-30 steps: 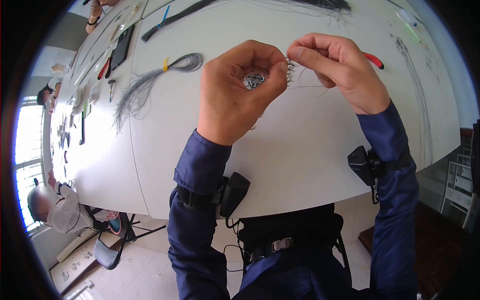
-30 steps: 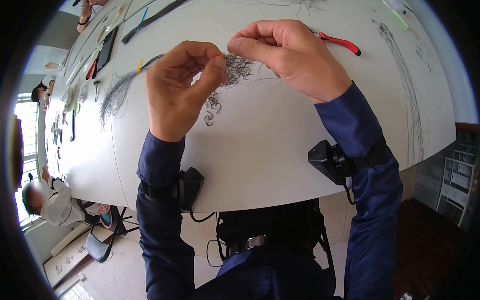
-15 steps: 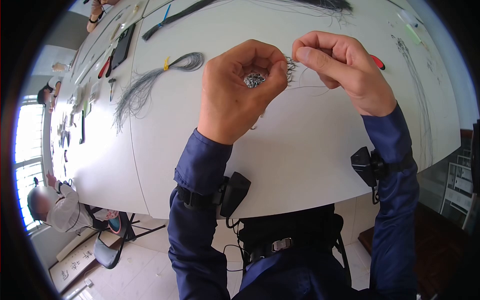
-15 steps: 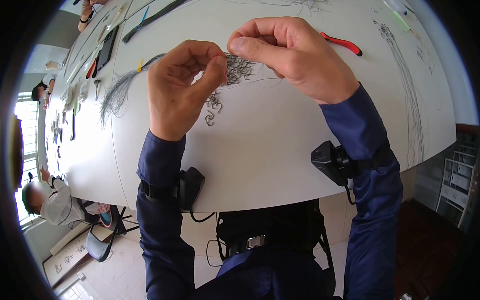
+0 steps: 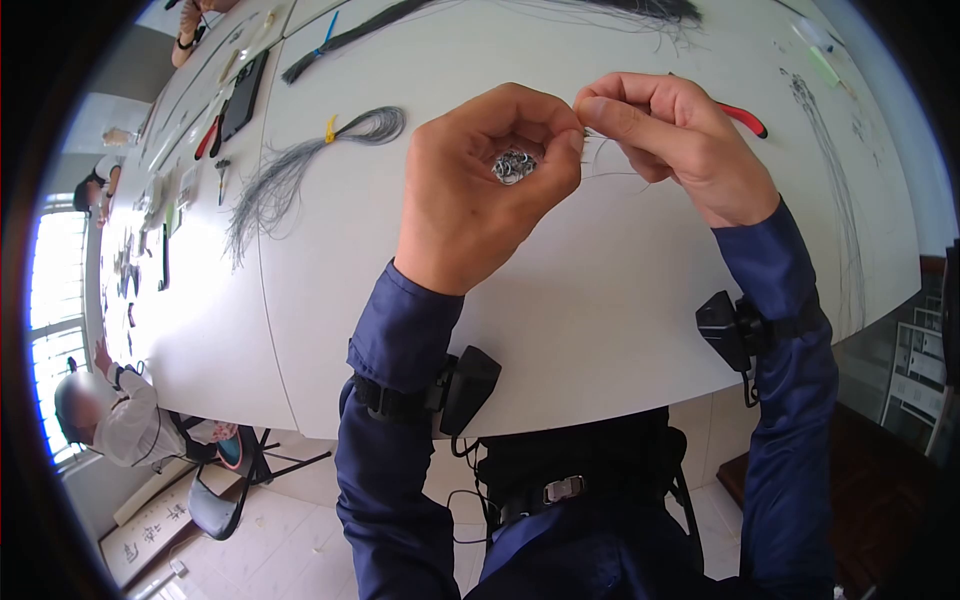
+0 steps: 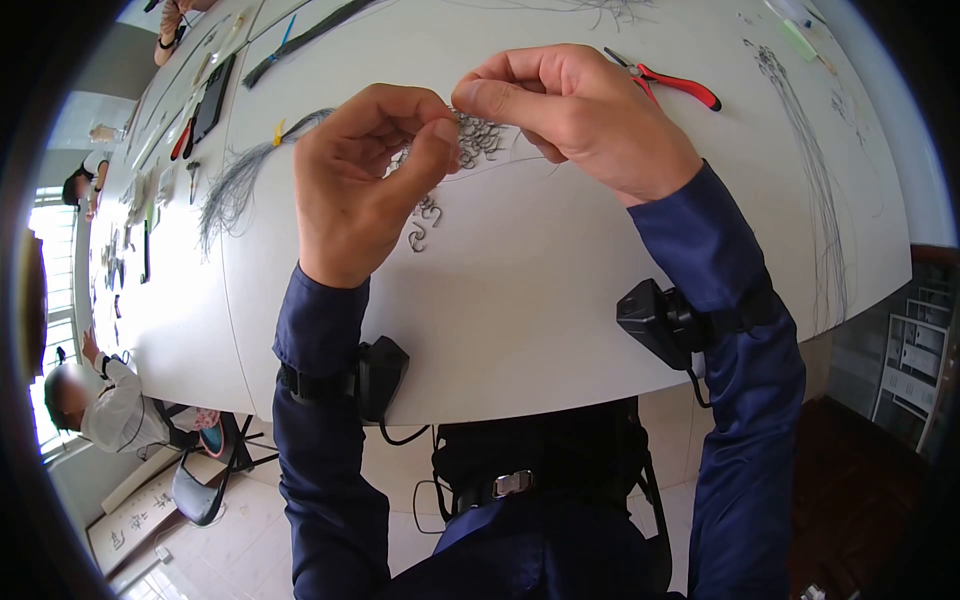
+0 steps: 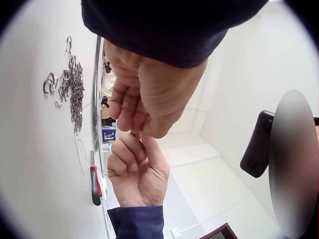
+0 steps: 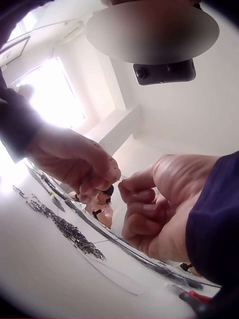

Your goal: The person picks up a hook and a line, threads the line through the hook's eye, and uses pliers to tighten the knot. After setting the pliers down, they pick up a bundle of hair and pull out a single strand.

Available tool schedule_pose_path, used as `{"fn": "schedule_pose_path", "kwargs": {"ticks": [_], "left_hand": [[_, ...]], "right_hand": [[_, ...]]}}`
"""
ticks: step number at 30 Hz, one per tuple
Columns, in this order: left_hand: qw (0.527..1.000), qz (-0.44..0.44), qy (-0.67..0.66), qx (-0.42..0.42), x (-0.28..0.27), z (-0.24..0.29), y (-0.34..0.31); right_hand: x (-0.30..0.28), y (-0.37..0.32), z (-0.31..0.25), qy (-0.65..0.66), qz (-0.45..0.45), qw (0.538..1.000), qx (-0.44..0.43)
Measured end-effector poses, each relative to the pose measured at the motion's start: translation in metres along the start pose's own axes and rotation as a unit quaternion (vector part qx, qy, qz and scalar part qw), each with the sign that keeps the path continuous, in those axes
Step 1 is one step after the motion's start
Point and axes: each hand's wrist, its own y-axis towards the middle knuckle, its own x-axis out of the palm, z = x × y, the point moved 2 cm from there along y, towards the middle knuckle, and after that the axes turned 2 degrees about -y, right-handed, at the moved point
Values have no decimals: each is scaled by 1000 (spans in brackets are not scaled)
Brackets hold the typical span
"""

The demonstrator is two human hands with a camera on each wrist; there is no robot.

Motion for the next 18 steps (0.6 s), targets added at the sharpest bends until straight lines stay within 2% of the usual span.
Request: {"fn": "schedule_pose_path", "kwargs": {"ticks": [5, 8, 14, 18], "left_hand": [[998, 15, -57, -20, -2, 4, -1], [1000, 6, -29, 9, -2, 4, 0], [999, 34, -24, 24, -3, 5, 0], [997, 70, -5, 38, -3, 2, 1]], "right_hand": [[2, 0, 2, 15, 5, 1000, 11], [3, -1, -1, 15, 2, 1000, 12], [9, -2, -6, -16, 17, 1000, -12], [19, -1, -2, -76, 75, 992, -71]]}}
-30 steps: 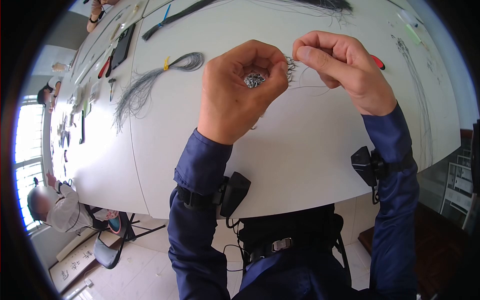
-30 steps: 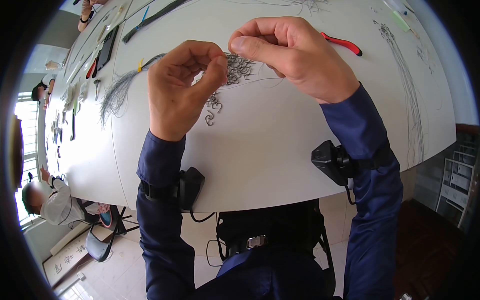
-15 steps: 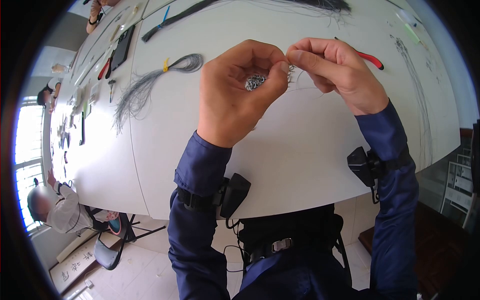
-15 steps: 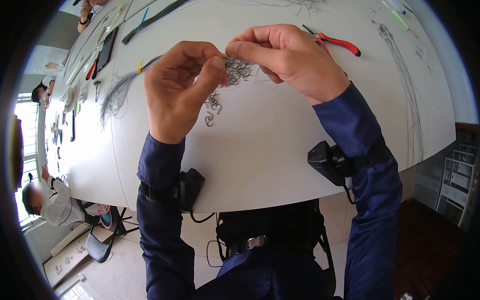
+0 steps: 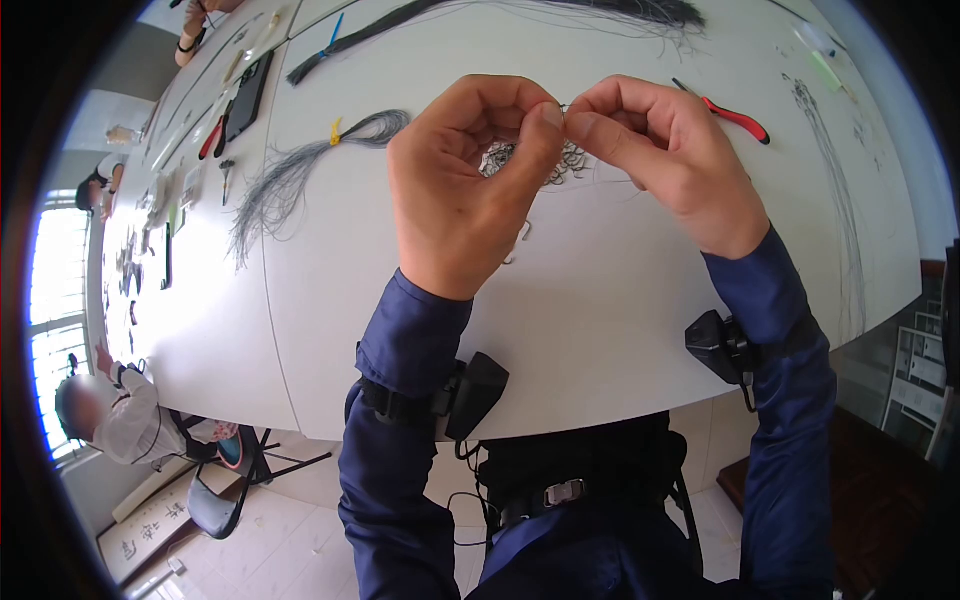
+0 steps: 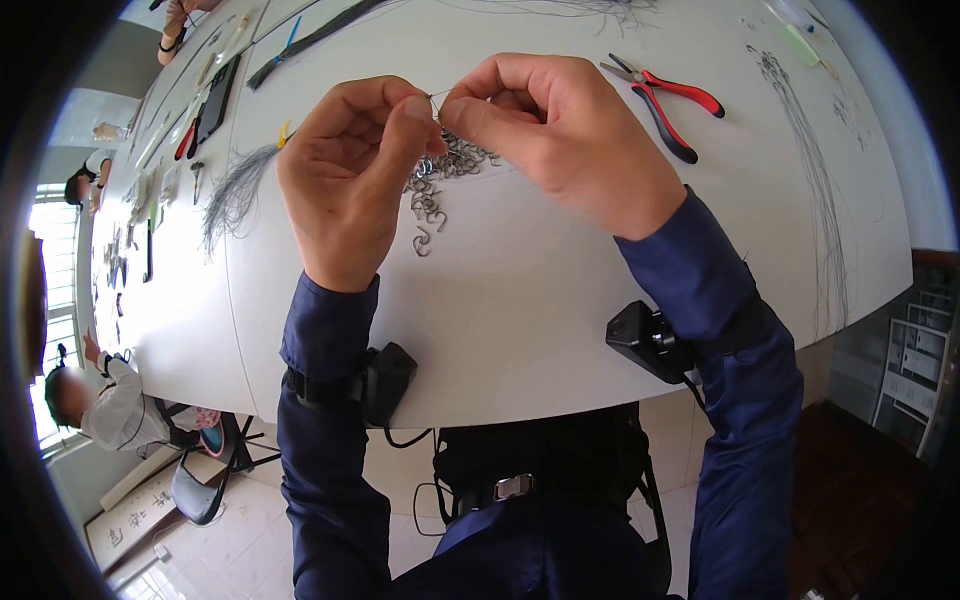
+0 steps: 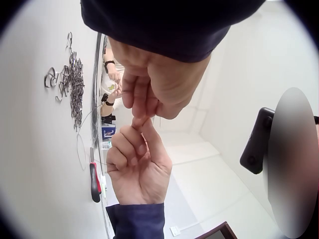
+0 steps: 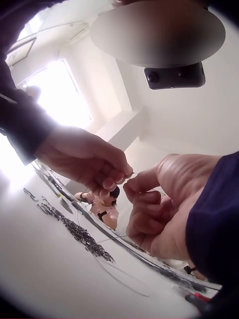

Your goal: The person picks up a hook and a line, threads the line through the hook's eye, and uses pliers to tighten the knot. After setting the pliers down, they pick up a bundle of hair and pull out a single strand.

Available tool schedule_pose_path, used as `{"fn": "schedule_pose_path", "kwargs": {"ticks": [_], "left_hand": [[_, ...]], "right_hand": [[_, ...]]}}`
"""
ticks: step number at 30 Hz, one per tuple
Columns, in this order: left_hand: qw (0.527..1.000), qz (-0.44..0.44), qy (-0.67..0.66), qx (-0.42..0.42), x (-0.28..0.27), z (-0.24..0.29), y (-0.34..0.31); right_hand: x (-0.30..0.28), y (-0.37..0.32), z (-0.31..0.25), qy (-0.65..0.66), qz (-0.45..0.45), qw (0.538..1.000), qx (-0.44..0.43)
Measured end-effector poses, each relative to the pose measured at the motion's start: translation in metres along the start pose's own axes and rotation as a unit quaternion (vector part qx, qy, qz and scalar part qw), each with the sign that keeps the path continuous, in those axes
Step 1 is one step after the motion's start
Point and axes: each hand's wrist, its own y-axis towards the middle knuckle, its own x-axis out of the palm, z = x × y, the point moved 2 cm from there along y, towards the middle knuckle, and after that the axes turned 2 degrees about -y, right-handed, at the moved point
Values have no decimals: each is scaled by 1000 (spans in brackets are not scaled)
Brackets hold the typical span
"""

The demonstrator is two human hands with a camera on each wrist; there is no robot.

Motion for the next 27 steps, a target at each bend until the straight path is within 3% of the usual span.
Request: {"fn": "schedule_pose_path", "kwargs": {"ticks": [5, 8, 11, 14, 20, 27], "left_hand": [[996, 37, 66, 37, -2, -5, 2], [989, 39, 138, 46, -2, -5, 2], [976, 33, 192, 94, -2, -12, 3], [971, -11, 213, 110, 2, -10, 3], [986, -59, 147, 43, 6, -11, -1], [997, -56, 56, -10, 6, -1, -2]], "right_hand": [[11, -10, -15, -242, 92, 960, -102], [15, -11, -17, -302, 126, 918, -222], [14, -10, -18, -338, 124, 902, -238], [5, -7, -20, -324, 110, 915, -214], [-12, 2, -2, -191, 46, 979, -56], [-17, 8, 14, -65, 14, 997, -37]]}}
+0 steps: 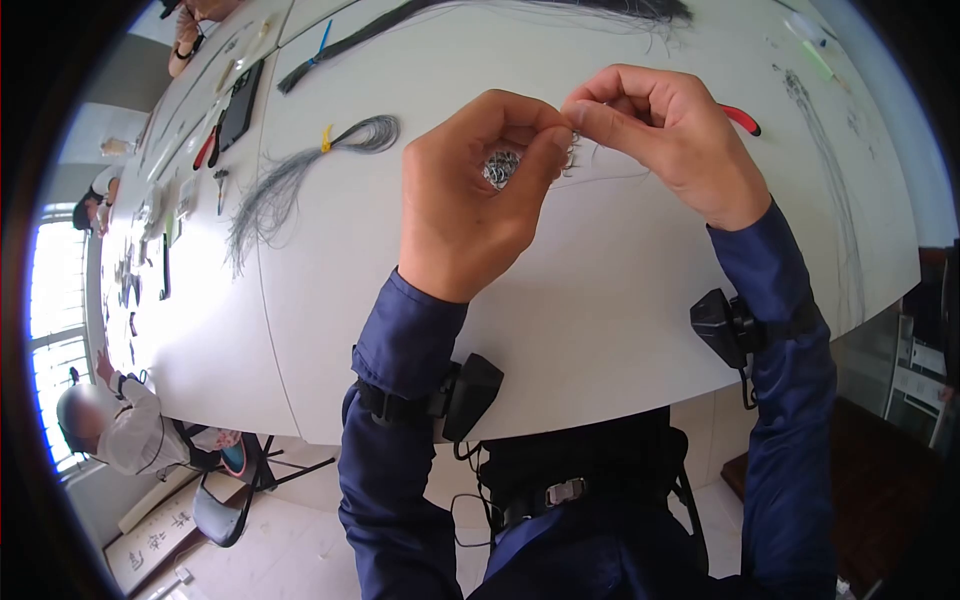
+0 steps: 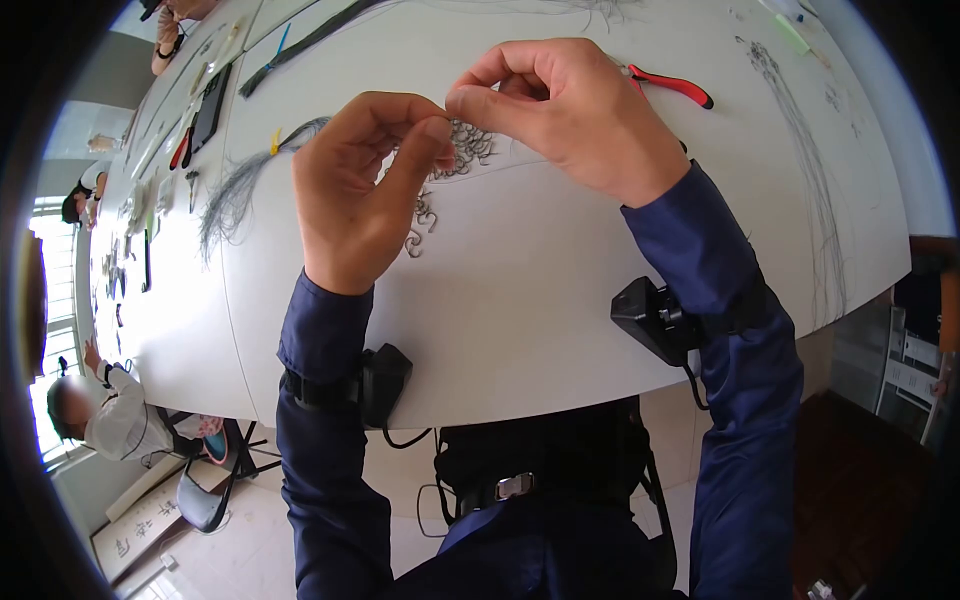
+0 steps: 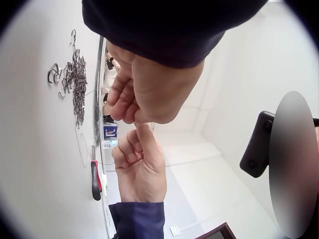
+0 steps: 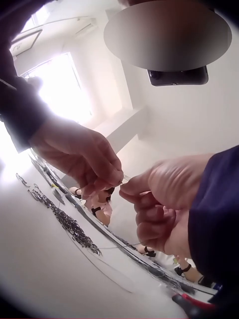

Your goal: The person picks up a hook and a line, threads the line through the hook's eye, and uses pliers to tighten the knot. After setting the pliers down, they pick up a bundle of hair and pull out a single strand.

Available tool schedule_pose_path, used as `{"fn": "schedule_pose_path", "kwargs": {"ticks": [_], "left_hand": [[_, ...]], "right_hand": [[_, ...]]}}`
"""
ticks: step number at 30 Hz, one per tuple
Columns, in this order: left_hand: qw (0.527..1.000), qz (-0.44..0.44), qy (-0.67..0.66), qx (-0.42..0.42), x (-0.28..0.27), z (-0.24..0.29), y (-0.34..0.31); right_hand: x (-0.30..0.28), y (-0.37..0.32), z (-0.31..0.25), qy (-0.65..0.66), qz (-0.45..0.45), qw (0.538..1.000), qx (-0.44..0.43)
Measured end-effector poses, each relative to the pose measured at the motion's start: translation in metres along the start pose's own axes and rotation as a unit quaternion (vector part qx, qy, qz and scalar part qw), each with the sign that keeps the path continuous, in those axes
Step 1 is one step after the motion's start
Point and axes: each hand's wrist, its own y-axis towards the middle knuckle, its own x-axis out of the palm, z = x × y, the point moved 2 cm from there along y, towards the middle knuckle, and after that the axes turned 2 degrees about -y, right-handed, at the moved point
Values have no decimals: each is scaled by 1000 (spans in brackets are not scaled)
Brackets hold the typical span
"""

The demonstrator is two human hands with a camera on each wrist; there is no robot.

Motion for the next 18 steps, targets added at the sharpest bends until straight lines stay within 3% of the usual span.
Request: {"fn": "schedule_pose_path", "kwargs": {"ticks": [8, 14, 18], "left_hand": [[998, 61, -9, -5, -6, -1, 1], [993, 50, 107, 20, -6, -5, 2], [993, 24, 111, 46, -3, -9, 2]], "right_hand": [[10, -9, -25, -41, -1, 999, 31], [17, -12, -33, -207, 73, 966, -137], [8, -9, -31, -171, 76, 978, -91]]}}
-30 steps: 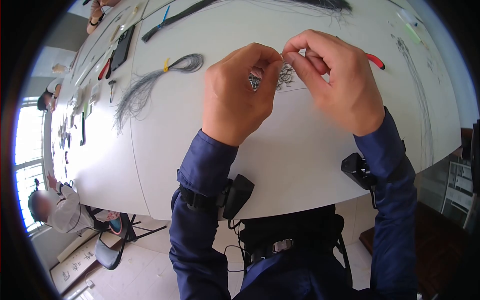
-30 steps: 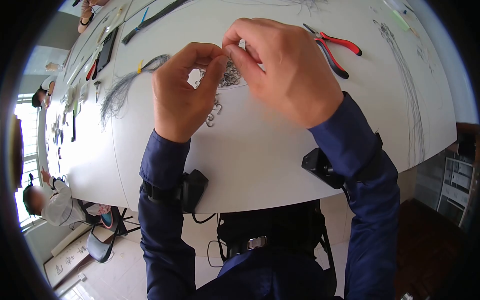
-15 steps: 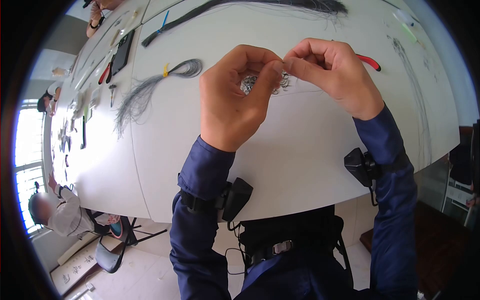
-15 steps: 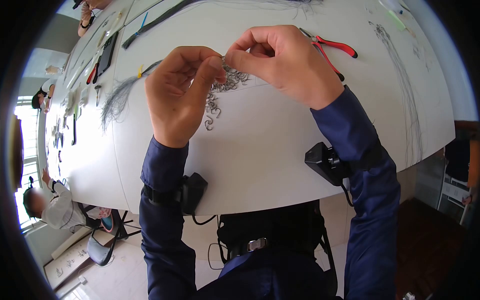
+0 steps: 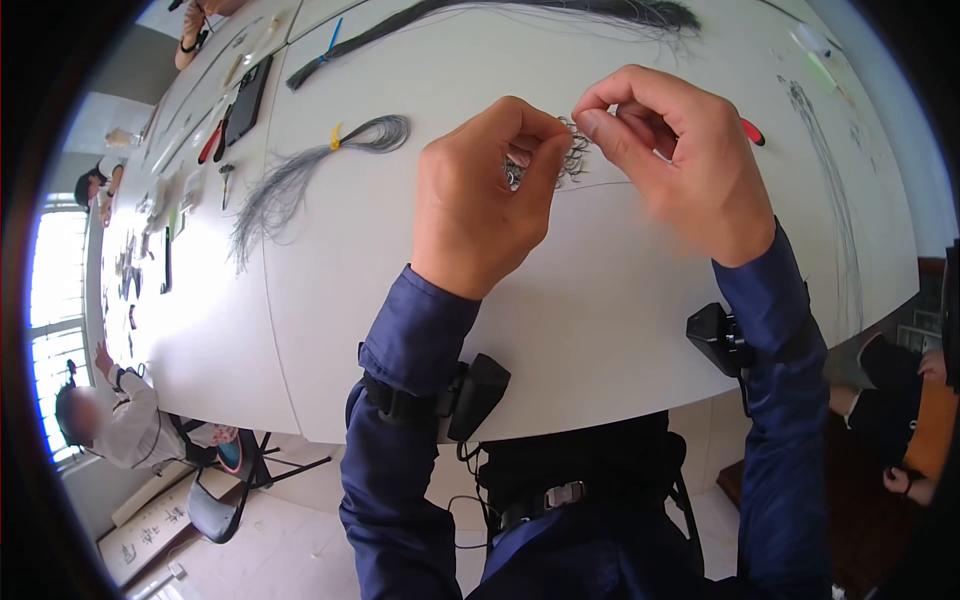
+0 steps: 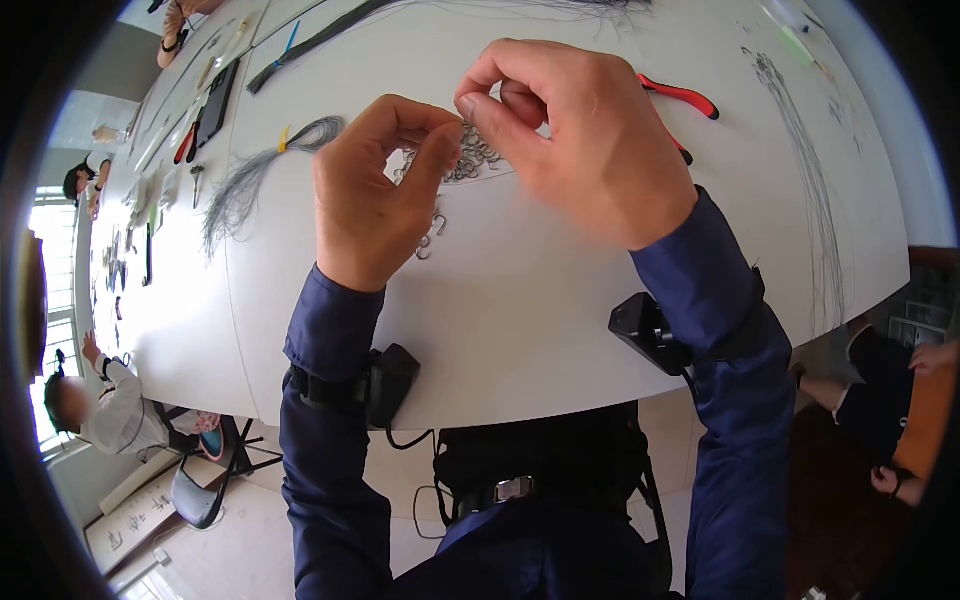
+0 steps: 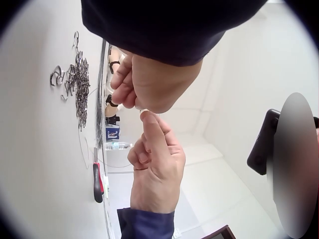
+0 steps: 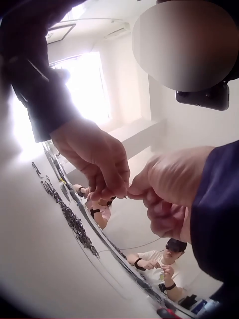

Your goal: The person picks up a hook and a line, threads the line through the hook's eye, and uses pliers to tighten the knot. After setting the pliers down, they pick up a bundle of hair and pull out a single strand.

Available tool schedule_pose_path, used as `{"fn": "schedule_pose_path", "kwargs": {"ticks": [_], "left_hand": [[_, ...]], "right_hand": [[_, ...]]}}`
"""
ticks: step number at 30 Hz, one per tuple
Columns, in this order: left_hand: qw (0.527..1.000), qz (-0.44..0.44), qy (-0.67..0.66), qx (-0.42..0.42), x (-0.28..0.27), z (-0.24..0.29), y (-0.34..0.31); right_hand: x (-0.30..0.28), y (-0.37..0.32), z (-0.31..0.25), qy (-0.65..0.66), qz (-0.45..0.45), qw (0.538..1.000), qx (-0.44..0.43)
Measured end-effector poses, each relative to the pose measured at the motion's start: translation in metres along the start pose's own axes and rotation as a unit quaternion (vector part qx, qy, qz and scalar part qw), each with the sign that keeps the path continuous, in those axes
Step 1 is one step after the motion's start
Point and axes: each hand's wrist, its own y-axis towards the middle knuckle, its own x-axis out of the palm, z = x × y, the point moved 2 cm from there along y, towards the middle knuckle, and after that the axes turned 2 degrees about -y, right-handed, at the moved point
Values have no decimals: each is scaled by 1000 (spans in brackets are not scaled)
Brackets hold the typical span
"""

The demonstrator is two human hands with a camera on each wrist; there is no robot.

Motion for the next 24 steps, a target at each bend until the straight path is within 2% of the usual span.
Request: {"fn": "schedule_pose_path", "kwargs": {"ticks": [2, 8, 11, 14, 17, 20, 23, 24], "left_hand": [[999, -22, -27, -8, 3, 1, -1], [991, -24, -127, -40, 4, 8, -2], [984, -5, -168, -60, 0, 10, -1], [983, 16, -171, -65, -4, 8, 0], [983, 25, -173, -64, -6, 8, 1], [984, 48, -156, -78, -5, 9, 0], [996, 31, -56, -60, -6, 5, 1], [998, 22, -46, -46, -5, 2, 2]], "right_hand": [[-4, 1, 6, 21, -33, 998, 54], [3, 4, 33, 179, -48, 981, 54], [7, 3, 33, 196, -89, 970, 113], [7, 1, 18, 181, -99, 969, 136], [11, -1, 15, 188, -88, 972, 106], [7, -4, 1, 100, -71, 986, 116], [5, -4, -8, -22, -31, 999, -30], [3, -3, -8, -27, -20, 998, -43]]}}
